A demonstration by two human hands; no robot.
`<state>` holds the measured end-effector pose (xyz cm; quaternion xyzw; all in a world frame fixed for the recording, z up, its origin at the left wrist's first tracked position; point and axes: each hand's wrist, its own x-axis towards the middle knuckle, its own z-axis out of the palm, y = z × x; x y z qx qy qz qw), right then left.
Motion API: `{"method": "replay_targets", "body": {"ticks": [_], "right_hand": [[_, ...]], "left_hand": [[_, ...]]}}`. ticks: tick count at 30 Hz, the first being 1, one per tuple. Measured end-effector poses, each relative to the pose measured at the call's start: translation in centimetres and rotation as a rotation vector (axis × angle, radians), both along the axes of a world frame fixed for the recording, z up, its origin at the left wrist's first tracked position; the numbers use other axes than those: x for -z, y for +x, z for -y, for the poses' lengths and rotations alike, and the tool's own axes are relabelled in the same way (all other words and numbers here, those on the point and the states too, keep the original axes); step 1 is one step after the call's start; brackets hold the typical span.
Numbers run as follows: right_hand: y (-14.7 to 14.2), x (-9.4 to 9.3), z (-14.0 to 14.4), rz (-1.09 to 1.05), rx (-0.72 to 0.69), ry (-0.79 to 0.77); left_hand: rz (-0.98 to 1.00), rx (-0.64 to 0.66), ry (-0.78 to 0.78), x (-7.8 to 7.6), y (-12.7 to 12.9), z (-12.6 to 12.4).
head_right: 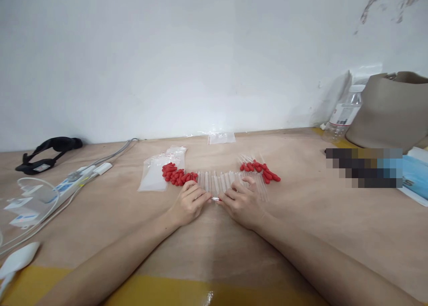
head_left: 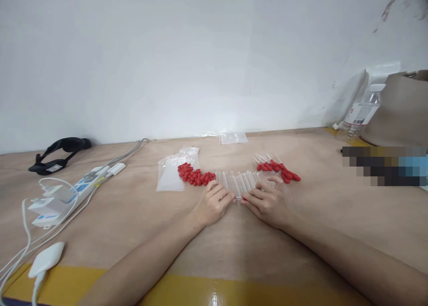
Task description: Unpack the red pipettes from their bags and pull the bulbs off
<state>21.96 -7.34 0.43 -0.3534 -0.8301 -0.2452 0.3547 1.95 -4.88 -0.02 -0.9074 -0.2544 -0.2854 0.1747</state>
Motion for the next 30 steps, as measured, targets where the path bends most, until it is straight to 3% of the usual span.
{"method": "replay_targets", "body": {"ticks": [13, 18, 20, 24, 28, 30], "right_hand": [[1.3, 0.6, 0.2, 0.099, 0.034, 0.109], [3.1, 0.2, -0.9, 0.004, 0.065, 0.106], [4.8, -0.4, -2.2, -0.140, 0.163, 0.021], [9.6, -1.0, -5.8, -0.510, 0.308, -0.374], [14.5, 0.3, -8.7, -0.625, 0.417, -0.753], [15.9, 1.2, -9.3, -0.701, 0.392, -0.866]], "left_hand": [[0.040, -0.058, -0.030, -0.2, 0.2, 0.5], [0.140, -0.128, -0.007, -0.3, -1.1, -0.4], [0.230, -0.200, -0.014, -0.3, -1.9, -1.2], [0.339, -0.209, -0.103, 0.1, -2.5, -2.5], [0.320, -0.215, -0.127, 0.7, -2.1, -3.0], [0.315, -0.219, -0.106, 1.0, -2.0, -3.3]]}}
